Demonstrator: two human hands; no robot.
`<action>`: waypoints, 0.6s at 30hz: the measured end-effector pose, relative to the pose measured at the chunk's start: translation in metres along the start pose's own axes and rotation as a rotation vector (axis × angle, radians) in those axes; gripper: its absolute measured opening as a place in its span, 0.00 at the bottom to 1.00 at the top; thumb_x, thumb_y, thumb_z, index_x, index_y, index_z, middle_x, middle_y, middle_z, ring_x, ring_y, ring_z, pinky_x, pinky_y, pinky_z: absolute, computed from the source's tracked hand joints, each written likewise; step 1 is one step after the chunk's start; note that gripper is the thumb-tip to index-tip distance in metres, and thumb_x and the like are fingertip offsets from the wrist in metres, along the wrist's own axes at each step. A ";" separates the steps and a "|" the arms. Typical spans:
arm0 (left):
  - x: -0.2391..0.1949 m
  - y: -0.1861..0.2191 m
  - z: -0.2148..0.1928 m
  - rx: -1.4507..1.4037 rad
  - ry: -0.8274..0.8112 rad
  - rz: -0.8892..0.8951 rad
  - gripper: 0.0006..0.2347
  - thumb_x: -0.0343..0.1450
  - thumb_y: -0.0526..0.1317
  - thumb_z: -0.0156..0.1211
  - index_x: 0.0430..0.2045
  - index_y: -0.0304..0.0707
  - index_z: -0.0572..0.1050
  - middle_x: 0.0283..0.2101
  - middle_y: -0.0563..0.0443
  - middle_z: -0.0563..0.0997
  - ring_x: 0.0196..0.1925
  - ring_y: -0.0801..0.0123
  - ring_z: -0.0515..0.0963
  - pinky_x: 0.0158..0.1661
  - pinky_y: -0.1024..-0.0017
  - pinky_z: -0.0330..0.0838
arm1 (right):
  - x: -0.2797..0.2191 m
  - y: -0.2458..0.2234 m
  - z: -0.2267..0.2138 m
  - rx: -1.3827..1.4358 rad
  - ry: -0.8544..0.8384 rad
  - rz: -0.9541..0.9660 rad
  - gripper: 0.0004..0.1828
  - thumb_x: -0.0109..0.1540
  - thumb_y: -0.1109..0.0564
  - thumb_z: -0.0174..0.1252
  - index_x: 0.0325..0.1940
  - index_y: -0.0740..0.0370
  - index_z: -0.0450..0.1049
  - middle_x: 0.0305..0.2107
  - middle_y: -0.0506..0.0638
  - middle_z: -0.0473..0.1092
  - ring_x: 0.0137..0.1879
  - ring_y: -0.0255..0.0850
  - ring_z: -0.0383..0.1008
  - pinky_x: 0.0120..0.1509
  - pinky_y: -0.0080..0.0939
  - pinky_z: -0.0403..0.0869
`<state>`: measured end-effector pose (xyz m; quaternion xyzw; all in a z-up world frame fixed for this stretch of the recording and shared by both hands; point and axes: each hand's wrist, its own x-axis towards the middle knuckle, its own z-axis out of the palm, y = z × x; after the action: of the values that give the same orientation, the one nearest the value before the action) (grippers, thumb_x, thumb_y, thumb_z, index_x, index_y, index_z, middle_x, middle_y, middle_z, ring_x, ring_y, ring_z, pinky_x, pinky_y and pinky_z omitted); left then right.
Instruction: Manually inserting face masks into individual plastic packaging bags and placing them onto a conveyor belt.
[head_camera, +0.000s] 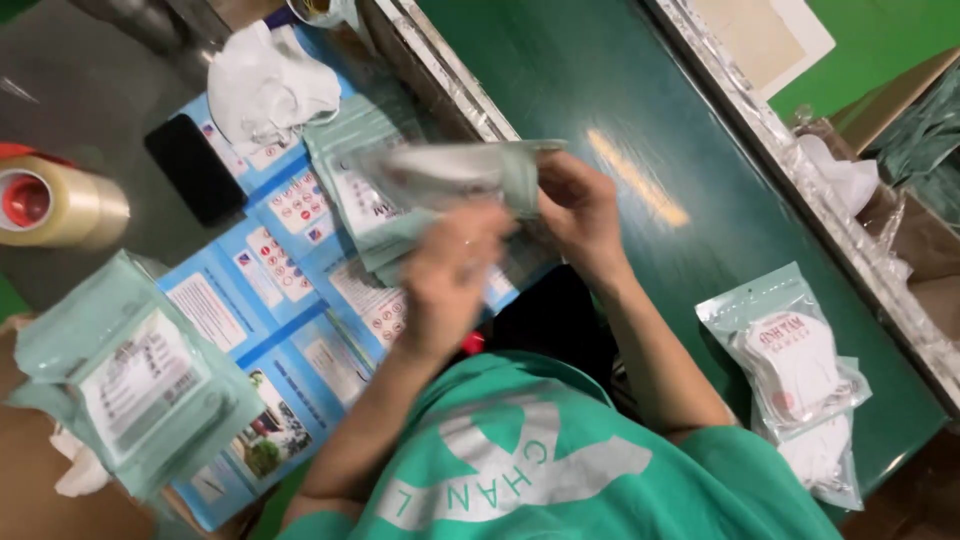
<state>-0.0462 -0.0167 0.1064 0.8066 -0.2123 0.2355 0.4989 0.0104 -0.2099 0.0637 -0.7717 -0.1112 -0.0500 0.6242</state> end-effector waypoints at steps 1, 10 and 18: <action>0.019 0.004 -0.014 0.007 -0.006 -0.020 0.10 0.70 0.29 0.65 0.45 0.33 0.80 0.49 0.43 0.83 0.53 0.53 0.83 0.57 0.60 0.75 | -0.003 -0.016 0.001 0.009 -0.010 0.017 0.09 0.67 0.65 0.62 0.52 0.69 0.75 0.43 0.52 0.76 0.50 0.37 0.77 0.55 0.39 0.78; 0.014 -0.024 -0.005 -0.171 0.037 -0.093 0.06 0.75 0.33 0.66 0.44 0.34 0.81 0.41 0.49 0.85 0.39 0.67 0.83 0.38 0.73 0.76 | -0.021 -0.026 -0.007 -0.210 0.096 -0.236 0.09 0.62 0.67 0.67 0.46 0.69 0.78 0.39 0.53 0.78 0.41 0.40 0.78 0.43 0.33 0.73; 0.001 -0.031 0.009 -0.229 0.167 -0.254 0.06 0.78 0.34 0.59 0.33 0.30 0.75 0.28 0.58 0.75 0.29 0.81 0.72 0.31 0.78 0.68 | -0.020 -0.019 -0.031 0.411 0.228 -0.011 0.03 0.73 0.65 0.56 0.45 0.67 0.74 0.37 0.45 0.74 0.43 0.30 0.71 0.51 0.31 0.70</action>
<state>-0.0263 -0.0116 0.0814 0.7425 -0.0923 0.2110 0.6290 -0.0113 -0.2384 0.0841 -0.6172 -0.0520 -0.1163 0.7764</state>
